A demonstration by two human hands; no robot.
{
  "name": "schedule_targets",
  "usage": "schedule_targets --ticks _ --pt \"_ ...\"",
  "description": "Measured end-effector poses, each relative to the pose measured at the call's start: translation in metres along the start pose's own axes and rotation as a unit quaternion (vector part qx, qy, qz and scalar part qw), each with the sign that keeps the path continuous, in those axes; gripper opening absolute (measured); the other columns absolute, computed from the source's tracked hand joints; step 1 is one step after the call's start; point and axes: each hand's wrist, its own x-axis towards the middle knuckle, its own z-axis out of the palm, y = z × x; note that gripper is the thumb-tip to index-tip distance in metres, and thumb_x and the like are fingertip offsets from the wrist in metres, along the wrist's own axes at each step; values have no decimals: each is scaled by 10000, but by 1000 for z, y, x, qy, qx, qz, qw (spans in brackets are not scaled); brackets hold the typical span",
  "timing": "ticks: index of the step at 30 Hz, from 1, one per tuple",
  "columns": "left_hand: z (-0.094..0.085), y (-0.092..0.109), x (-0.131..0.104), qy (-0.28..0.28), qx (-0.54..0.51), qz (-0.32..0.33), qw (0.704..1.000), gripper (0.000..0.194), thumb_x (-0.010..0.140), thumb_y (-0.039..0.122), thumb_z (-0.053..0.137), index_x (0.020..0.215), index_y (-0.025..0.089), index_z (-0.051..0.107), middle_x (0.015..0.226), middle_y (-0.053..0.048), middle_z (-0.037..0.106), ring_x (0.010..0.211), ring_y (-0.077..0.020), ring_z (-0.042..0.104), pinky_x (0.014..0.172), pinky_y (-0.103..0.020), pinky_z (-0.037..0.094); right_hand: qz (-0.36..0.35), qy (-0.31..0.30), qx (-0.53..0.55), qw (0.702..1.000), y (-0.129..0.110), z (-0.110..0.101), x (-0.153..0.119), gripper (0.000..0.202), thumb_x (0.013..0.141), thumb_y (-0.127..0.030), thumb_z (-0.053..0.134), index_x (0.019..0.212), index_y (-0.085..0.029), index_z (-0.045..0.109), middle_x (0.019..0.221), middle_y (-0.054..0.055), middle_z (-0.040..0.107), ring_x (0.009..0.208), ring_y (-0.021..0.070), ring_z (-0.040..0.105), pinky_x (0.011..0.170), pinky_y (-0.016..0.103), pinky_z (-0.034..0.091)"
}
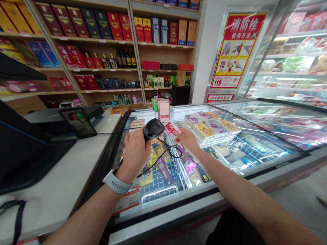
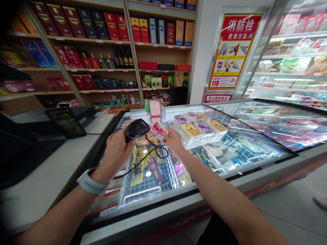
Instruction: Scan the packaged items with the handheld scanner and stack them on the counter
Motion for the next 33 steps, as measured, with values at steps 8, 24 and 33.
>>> schedule_targets --ticks 8,24,33 --pt "-7 7 -1 13 -9 11 1000 455 888 264 457 1321 125 442 1210 -158 629 1163 -304 559 1074 -501 313 -34 19 16 999 -3 2 -1 212 887 -336 500 1041 -191 511 707 -20 666 619 122 659 589 241 550" --pt "-6 13 -5 -4 -27 23 999 422 889 240 440 1300 146 460 1276 -143 613 1206 -299 547 1107 -536 262 -47 13 40 998 -9 3 -3 234 875 -344 517 1047 -186 525 700 -9 664 638 135 670 610 263 573" --pt "-8 15 -5 -19 -31 28 999 478 877 204 440 1352 158 419 1326 -129 589 1223 -292 539 1124 -553 224 -52 13 43 998 -6 3 -1 283 863 -382 521 1066 -185 523 693 -11 666 652 142 676 627 278 580"
